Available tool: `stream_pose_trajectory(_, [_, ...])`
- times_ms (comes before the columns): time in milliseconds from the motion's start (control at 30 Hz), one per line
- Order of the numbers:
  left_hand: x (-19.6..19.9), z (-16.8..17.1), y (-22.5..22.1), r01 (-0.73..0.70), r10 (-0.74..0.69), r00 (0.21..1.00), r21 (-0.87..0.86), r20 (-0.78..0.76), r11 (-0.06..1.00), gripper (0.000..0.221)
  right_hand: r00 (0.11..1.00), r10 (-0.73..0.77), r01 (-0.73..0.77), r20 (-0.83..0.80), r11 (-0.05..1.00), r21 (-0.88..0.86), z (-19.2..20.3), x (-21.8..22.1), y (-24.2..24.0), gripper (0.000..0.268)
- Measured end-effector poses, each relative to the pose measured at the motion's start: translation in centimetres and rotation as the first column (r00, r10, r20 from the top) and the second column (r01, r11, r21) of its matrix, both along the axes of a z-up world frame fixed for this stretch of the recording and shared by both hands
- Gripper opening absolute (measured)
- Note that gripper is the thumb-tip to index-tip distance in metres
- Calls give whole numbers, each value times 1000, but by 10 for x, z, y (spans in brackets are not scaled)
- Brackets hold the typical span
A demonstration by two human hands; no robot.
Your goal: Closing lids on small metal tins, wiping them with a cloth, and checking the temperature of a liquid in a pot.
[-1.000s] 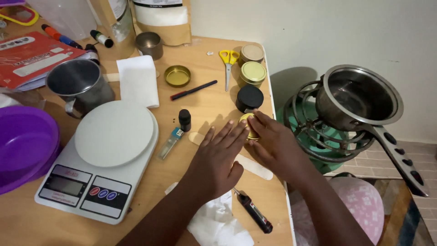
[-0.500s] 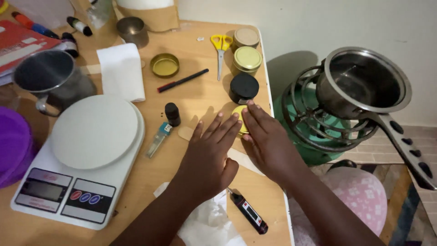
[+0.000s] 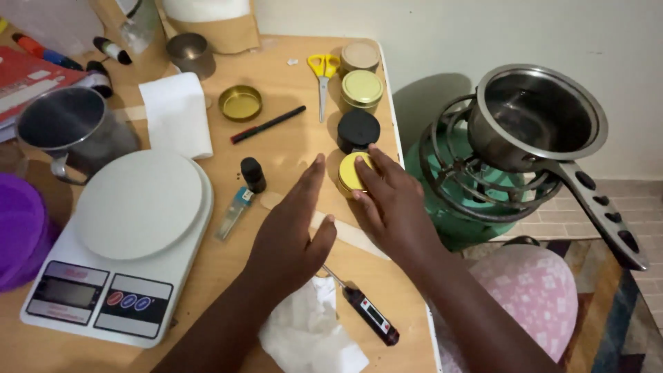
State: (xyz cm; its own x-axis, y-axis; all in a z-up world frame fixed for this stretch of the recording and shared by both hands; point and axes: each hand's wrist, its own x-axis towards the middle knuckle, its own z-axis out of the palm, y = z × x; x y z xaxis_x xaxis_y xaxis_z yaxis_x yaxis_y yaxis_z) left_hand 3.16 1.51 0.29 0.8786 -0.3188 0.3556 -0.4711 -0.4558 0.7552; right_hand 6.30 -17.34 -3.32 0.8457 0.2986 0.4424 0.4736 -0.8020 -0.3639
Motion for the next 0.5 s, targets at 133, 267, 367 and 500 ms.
stream_pose_trajectory(133, [2,-9,2,-106,107,993,-14,52,994,60,994,-76,78,73,997,-18,2,3,3,46])
stream_pose_trajectory(267, [-2,-6,2,-146,134,967,39,214,989,48,997,77,-81,25,968,239,20,-11,-3,54])
stream_pose_trajectory(367, [-18,17,6,-166,105,923,136,371,977,35,996,78,-86,40,963,255,11,-41,-19,48])
stream_pose_trajectory(500, [-64,38,10,-112,121,993,425,6,898,63,989,126,-145,81,940,310,7,-77,-26,12])
